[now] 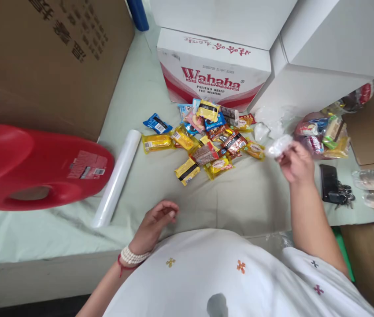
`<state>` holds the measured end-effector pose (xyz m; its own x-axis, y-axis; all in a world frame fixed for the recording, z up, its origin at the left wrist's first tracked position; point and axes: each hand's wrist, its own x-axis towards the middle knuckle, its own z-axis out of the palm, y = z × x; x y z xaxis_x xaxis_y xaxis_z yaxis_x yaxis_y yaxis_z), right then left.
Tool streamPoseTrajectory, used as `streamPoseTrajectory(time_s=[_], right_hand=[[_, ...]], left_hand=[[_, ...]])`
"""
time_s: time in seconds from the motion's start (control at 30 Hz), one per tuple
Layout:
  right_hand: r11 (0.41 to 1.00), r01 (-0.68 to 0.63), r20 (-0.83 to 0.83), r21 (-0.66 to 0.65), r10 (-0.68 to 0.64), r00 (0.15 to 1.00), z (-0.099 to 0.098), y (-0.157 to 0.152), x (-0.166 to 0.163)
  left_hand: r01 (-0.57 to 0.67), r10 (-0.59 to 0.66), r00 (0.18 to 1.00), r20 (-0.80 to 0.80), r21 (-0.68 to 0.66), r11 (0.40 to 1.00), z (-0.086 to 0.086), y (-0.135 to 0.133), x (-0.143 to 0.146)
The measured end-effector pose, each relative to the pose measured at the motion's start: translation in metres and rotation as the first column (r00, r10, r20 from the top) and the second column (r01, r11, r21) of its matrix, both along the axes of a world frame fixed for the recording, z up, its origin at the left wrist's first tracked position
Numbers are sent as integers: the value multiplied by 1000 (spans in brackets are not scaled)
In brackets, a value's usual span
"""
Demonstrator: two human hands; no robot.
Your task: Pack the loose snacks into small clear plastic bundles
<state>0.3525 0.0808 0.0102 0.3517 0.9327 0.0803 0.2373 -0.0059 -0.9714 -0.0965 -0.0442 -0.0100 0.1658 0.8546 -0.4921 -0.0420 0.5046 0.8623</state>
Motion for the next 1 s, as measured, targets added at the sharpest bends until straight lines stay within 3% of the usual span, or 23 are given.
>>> streamPoseTrajectory(time_s=[0.1,0.2,0.27,0.33,0.43,0.6,0.7,0.83,0.93,1.0], right_hand=[[972,-162,-244,-169,118,963,-1,-54,-64],[882,-359,-297,-305,271,916,-5,-89,-126],[864,-361,-222,-351,298,928,-7,-99,-150],[905,-254,-96,-342,236,967,-9,-102,-157],[952,-173,43,-252,189,981,-12,-101,-150],[890,-290,-38,-352,296,954,-15,-98,-140],[902,-250,144,-352,316,938,-10,-95,-138],[956,-245,395,-162,290,872,-1,-91,-128],[949,-316,484,0,277,830,5,-97,-121],[935,-351,521,60,271,810,9,-107,-116]], left_hand=[[142,-147,985,90,56,988,8,25,36],[241,-258,942,216,105,965,8,50,82],[280,-317,923,219,184,942,4,61,103],[184,-219,955,199,178,967,-3,66,108],[85,-98,973,210,72,994,-10,64,89],[215,-212,963,166,-4,977,-6,56,38],[207,-206,973,109,5,978,1,53,14],[177,-177,984,2,60,982,8,51,-11],[189,-174,980,-99,171,967,10,51,-23],[266,-200,950,-240,288,920,11,51,-27]])
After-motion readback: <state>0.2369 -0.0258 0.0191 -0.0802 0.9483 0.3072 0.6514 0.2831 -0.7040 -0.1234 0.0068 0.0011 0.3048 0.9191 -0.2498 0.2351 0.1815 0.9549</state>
